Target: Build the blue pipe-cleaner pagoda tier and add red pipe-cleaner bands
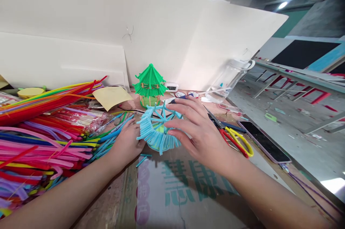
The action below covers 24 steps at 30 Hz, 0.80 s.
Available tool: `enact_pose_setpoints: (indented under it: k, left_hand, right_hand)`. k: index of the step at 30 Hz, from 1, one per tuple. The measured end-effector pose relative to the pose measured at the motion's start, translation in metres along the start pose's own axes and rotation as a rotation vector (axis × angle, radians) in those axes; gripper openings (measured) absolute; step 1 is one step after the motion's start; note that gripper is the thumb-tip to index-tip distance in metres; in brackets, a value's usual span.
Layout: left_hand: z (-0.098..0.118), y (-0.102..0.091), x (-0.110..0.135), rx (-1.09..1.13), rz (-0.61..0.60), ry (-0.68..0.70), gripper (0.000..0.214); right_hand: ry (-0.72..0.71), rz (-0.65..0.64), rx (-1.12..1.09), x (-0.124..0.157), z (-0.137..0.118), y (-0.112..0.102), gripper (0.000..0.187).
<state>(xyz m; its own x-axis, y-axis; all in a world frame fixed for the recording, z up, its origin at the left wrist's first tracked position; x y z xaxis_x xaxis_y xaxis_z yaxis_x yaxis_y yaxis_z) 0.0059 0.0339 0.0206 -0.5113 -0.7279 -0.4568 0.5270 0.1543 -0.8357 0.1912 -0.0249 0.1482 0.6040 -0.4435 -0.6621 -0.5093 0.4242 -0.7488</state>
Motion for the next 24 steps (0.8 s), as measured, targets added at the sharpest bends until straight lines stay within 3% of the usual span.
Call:
enact_pose_setpoints:
  k: [24]
  left_hand:
    - [0.0032,-0.0004,0.0007,-0.029,-0.031,0.022,0.036]
  right_hand:
    - [0.107,-0.035,0.036,-0.0017,-0.0039,0.0024,0.014]
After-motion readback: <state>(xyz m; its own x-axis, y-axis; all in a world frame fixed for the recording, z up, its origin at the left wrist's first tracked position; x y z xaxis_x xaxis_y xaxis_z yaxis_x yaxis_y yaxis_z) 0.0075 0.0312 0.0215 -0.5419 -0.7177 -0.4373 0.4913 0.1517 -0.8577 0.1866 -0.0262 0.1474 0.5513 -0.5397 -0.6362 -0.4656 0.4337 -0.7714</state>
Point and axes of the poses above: each hand's wrist, its own x-axis away from the middle knuckle, its own y-axis out of the palm, z = x × y, the point moved 5 cm from there along -x, towards the middle knuckle, and after that the axes turned 2 degrees about x, right-handed, at the moved point
